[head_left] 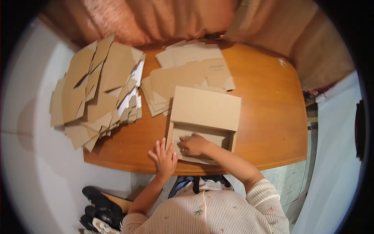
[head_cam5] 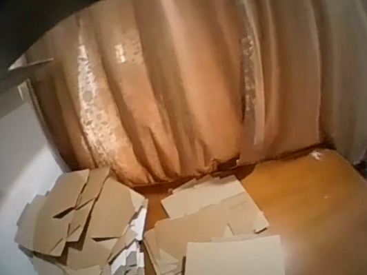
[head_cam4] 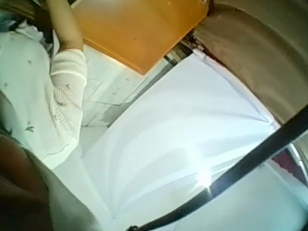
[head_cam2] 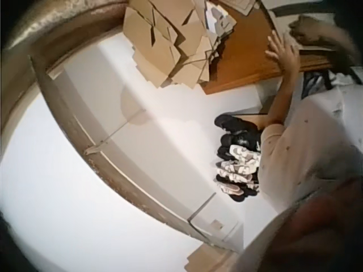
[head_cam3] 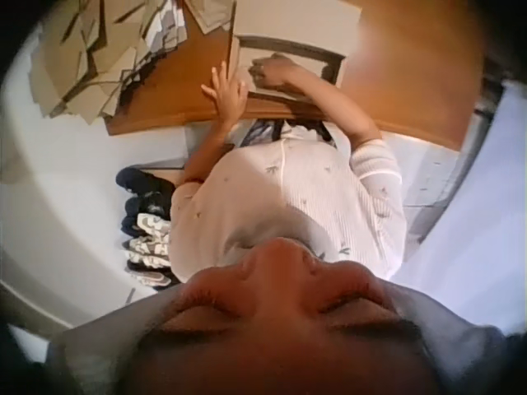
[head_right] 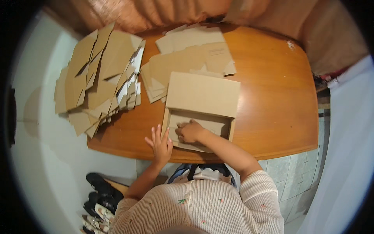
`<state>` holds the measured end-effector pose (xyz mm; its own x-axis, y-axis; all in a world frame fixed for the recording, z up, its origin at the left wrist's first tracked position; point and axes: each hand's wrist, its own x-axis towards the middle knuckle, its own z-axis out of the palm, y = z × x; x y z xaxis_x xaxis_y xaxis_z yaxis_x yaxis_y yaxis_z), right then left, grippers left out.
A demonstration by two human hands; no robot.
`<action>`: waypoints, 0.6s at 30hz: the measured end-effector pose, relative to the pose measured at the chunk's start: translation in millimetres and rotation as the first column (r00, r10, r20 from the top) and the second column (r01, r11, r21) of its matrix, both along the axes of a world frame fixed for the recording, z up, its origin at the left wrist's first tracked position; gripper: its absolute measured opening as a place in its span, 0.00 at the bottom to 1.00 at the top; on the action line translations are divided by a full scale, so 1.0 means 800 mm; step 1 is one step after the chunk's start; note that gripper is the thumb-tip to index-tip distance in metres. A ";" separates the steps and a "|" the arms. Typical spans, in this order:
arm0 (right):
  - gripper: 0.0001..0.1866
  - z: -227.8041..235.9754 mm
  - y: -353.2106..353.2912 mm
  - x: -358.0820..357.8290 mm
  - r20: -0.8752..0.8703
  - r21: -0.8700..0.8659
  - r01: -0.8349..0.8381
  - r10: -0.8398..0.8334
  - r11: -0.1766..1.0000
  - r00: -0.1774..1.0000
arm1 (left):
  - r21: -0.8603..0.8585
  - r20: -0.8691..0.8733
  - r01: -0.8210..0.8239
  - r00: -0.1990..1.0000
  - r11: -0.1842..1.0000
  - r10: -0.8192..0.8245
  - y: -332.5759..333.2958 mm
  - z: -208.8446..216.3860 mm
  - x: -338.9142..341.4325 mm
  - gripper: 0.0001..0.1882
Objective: The person assembles flat cardboard pieces into small rectangular boxes by folding and tucking the flaps. They repeatedly pick up a flat piece from a stack on a wooden table, fold it into a box shape, and then place the finished box onto a wall-mounted shelf.
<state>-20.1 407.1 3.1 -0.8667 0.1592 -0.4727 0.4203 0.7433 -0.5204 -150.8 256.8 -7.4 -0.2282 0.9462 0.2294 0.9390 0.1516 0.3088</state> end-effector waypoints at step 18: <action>0.25 -0.007 -0.129 0.208 -0.566 -0.090 0.908 -0.771 0.409 0.291 | -0.549 0.124 0.821 0.264 0.155 -0.956 0.164 -0.052 0.129 0.34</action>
